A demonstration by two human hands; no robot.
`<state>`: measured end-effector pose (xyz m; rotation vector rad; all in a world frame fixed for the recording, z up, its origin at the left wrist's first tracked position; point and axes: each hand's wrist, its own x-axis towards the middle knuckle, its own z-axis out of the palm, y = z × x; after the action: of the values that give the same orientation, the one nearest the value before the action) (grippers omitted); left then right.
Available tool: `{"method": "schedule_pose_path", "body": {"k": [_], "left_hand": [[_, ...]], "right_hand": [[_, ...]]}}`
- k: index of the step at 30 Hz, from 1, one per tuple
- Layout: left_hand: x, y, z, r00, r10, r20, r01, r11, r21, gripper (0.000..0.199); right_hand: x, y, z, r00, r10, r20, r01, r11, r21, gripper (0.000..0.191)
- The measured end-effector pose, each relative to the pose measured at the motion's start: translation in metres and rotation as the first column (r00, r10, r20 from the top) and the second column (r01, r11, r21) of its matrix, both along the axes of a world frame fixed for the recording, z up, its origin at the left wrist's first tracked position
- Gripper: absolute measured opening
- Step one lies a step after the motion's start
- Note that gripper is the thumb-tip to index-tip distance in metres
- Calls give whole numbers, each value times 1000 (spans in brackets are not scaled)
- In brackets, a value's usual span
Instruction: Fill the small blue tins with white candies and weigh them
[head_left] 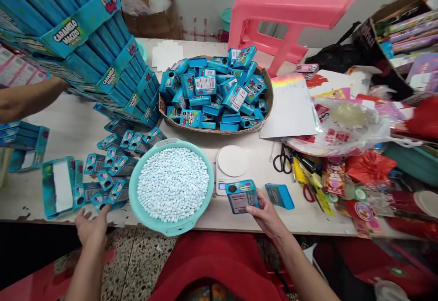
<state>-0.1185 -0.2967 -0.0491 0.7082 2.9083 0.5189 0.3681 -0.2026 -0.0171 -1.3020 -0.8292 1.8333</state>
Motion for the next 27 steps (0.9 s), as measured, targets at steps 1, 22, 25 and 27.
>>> {"method": "schedule_pose_path", "body": {"k": [1, 22, 25, 27], "left_hand": [[12, 0, 10, 995, 23, -97, -23, 1000, 0, 60], [164, 127, -24, 577, -238, 782, -230, 871, 435, 31], [159, 131, -23, 428, -246, 870, -309, 864, 396, 30], [152, 131, -14, 286, -257, 923, -364, 862, 353, 29]], "right_hand": [[-2, -1, -2, 1000, -7, -10, 7, 1000, 3, 54], [-103, 19, 26, 957, 120, 264, -190, 948, 255, 36], [-114, 25, 34, 893, 75, 444, -284, 859, 425, 34], [-118, 28, 38, 848, 44, 529, -363, 775, 518, 32]]}}
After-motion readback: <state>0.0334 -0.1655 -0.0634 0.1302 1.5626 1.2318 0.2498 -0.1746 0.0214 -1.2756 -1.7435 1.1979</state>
